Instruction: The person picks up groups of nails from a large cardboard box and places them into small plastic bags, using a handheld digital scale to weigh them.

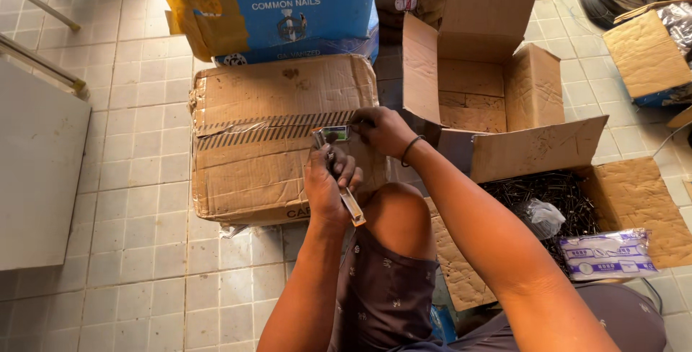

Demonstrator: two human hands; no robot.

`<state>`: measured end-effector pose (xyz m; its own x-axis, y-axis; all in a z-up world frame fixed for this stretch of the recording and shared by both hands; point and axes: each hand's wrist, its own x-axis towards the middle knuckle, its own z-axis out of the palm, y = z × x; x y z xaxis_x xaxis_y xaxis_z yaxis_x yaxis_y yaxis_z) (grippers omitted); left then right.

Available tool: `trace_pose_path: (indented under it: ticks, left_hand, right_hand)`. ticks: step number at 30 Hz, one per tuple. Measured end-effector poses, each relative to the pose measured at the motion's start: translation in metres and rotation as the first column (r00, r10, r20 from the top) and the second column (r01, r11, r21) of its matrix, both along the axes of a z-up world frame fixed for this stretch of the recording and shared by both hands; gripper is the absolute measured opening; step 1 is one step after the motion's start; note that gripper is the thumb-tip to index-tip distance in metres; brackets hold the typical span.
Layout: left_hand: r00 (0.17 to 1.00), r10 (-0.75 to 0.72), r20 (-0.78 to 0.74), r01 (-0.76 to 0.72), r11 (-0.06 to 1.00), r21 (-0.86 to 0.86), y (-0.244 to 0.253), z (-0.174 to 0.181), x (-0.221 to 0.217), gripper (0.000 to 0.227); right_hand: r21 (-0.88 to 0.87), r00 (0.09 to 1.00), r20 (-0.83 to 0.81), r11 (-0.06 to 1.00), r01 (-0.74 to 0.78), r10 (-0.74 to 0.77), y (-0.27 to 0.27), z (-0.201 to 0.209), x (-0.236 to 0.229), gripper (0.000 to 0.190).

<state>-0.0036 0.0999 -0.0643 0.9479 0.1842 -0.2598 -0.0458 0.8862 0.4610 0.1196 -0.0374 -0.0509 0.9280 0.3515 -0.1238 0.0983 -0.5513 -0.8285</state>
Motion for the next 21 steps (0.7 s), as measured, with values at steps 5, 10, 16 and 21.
trace_pose_path:
  ticks: [5,10,16,21]
  left_hand:
    - [0.971,-0.122,0.206,0.138,0.988,-0.065,-0.011,-0.009,0.003,0.013]
    - [0.874,-0.306,0.377,0.352,0.934,-0.056,-0.031,0.005,0.001,0.01]
    - [0.771,-0.49,0.408,0.575,0.81,-0.113,-0.071,0.033,-0.011,0.017]
    - [0.674,-0.652,0.347,0.725,0.674,-0.14,-0.133,0.058,-0.019,0.016]
  right_hand:
    - [-0.426,0.985,0.134,0.904,-0.04,0.106,-0.01,-0.003,-0.006,0.02]
    - [-0.079,1.0,0.024,0.997,0.019,-0.017,-0.059,0.02,-0.023,0.024]
    - [0.427,0.97,-0.229,0.887,0.173,-0.079,-0.154,0.093,-0.099,0.036]
    - [0.452,0.963,-0.168,0.852,0.264,-0.209,-0.203,0.14,-0.154,0.023]
